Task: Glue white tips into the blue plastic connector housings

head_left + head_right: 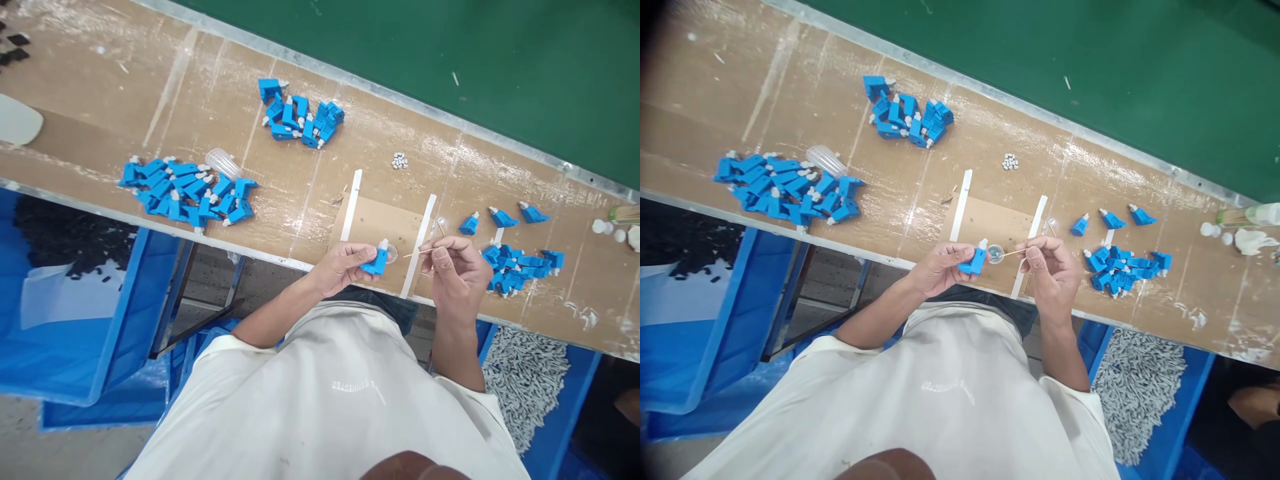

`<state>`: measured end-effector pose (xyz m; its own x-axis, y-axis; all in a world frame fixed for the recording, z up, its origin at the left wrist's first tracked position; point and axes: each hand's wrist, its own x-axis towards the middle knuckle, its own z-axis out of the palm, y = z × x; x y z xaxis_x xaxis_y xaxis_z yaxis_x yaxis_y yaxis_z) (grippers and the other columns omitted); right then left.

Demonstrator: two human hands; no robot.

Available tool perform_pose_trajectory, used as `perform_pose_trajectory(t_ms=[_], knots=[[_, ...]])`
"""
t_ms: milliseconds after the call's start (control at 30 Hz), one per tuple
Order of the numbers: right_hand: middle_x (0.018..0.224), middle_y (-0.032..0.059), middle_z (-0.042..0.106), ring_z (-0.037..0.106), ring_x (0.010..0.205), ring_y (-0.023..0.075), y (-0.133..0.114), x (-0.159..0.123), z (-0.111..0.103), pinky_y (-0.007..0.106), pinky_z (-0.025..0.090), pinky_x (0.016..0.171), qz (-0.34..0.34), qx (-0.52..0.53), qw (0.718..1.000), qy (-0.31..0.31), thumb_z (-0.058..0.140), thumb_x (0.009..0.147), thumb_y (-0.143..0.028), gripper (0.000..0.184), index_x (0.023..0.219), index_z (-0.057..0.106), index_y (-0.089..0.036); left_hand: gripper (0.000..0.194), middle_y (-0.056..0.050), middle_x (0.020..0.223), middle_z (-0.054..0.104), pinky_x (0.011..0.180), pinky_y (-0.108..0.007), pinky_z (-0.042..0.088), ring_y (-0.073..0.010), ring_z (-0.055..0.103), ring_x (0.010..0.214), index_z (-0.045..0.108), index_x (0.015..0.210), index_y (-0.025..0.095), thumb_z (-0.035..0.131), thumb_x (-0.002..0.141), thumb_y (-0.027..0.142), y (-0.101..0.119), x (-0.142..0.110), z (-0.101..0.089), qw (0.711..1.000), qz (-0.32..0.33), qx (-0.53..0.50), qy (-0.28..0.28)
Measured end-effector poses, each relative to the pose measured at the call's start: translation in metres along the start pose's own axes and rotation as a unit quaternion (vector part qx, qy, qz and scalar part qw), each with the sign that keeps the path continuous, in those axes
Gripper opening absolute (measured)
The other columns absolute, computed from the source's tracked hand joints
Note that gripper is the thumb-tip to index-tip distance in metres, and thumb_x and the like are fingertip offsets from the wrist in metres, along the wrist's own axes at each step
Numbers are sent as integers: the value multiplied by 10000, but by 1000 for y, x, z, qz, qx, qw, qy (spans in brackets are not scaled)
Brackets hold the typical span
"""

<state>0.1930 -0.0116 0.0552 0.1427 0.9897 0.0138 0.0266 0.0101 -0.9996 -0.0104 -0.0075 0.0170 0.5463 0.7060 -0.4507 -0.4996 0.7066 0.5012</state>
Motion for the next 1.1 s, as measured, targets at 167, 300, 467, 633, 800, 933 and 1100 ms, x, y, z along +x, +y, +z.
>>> perform_pose_trajectory(t_ms=[167, 300, 467, 633, 800, 933, 1100], knots=[[867, 39, 759, 699, 748, 182, -11, -17, 11, 305, 565, 574, -142, -101, 985, 1, 691, 963, -291, 57, 974, 721, -245, 510, 3, 641, 638, 545, -167, 508, -63, 599, 540, 789, 870, 74, 937, 656, 514, -4, 0, 0, 1000, -20, -10, -5], [885, 46, 764, 719, 801, 214, -8, -18, 12, 373, 615, 662, -207, -159, 965, -34, 637, 989, -255, 80, 1008, 716, -256, 500, 4, 657, 640, 547, -169, 509, -52, 580, 526, 783, 869, 78, 933, 666, 509, -7, 1, -3, 1000, -18, -13, -9], [905, 46, 772, 716, 757, 204, -7, -15, 14, 379, 618, 668, -235, -192, 951, -59, 613, 998, -219, 109, 1035, 710, -252, 512, 21, 620, 610, 555, -173, 515, -52, 574, 510, 784, 866, 77, 940, 650, 514, -8, 1, -4, 1000, -22, -16, -12], [917, 40, 767, 708, 781, 198, -5, -15, 14, 363, 610, 664, -234, -202, 948, -74, 607, 996, -188, 142, 1078, 698, -260, 518, 15, 637, 626, 545, -171, 516, -60, 599, 515, 779, 839, 76, 950, 628, 517, -7, 1, -4, 999, -26, -20, -10], [936, 39, 764, 702, 802, 197, -2, -13, 15, 356, 585, 681, -243, -199, 945, -87, 600, 989, -141, 188, 1106, 685, -261, 509, 16, 635, 627, 551, -169, 512, -61, 597, 530, 778, 860, 81, 941, 645, 513, -7, 2, -4, 999, -26, -18, -15], [905, 28, 763, 704, 774, 195, -3, -11, 16, 355, 562, 687, -260, -204, 940, -89, 605, 979, -128, 185, 1085, 685, -258, 499, 17, 635, 622, 555, -165, 514, -62, 599, 545, 766, 828, 86, 939, 647, 518, -7, 2, -5, 999, -23, -16, -20], [893, 28, 769, 718, 784, 202, -4, -9, 14, 364, 562, 691, -278, -221, 930, -97, 595, 980, -129, 181, 1078, 675, -259, 505, 22, 648, 613, 555, -157, 516, -50, 581, 541, 762, 840, 88, 932, 655, 526, -7, 2, -6, 999, -25, -9, -22]])
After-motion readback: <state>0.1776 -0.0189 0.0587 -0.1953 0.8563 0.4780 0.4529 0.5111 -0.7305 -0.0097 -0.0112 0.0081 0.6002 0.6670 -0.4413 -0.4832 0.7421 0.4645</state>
